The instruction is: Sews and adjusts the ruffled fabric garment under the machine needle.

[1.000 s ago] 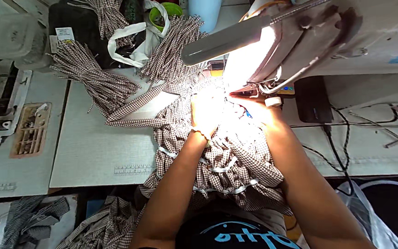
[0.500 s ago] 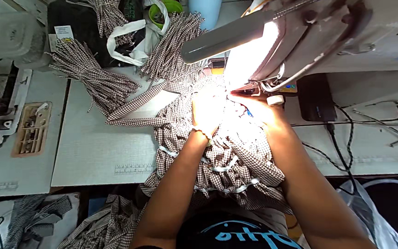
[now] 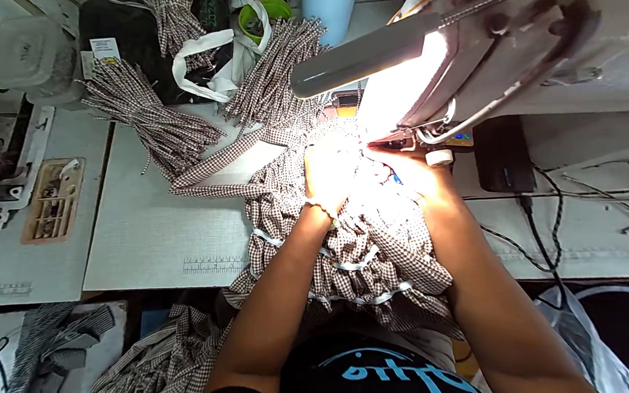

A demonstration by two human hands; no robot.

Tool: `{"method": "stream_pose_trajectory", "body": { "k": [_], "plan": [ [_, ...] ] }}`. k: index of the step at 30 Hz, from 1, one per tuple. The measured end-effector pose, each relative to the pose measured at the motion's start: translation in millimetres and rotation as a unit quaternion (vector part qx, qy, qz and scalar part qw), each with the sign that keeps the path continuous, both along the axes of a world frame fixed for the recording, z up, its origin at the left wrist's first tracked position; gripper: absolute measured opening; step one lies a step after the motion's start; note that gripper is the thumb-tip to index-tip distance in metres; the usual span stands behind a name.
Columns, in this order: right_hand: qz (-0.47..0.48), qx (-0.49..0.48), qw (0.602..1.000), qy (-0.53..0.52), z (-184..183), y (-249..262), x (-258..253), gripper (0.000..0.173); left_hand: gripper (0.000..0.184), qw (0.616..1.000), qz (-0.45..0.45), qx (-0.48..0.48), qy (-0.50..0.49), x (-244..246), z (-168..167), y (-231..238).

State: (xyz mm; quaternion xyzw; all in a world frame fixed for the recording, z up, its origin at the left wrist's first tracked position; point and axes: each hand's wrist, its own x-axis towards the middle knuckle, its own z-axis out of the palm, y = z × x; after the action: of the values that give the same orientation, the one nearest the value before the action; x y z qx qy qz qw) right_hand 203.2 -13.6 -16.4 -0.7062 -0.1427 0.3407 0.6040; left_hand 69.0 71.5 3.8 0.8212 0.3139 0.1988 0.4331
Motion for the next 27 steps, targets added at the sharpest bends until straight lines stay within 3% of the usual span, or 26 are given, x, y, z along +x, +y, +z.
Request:
{"method": "stream_pose_trajectory", "body": {
  "k": [7,12,16,20,23,27],
  "plan": [
    [-0.007,-0.012,1.0,-0.013,7,0,-5,0.007,0.019,1.0,0.001,-0.009,0.022,0,0,-1],
    [-0.016,-0.018,0.999,0.02,11,2,-9,0.005,0.034,0.982,-0.022,-0.102,0.156,-4,-17,-3],
    [-0.019,-0.021,0.999,0.018,13,1,-10,0.005,0.035,0.979,-0.023,-0.113,0.171,-5,-22,-4],
    [-0.018,-0.004,1.0,0.013,8,0,-8,0.006,0.032,0.986,-0.017,-0.081,0.143,-1,-16,-3],
    [-0.017,-0.007,1.0,0.005,8,0,-8,0.008,0.018,0.997,0.018,-0.023,0.073,17,7,5],
    [-0.021,-0.008,1.0,0.011,11,0,-10,0.007,0.017,0.998,0.017,-0.008,0.064,17,11,5]
  ]
}}
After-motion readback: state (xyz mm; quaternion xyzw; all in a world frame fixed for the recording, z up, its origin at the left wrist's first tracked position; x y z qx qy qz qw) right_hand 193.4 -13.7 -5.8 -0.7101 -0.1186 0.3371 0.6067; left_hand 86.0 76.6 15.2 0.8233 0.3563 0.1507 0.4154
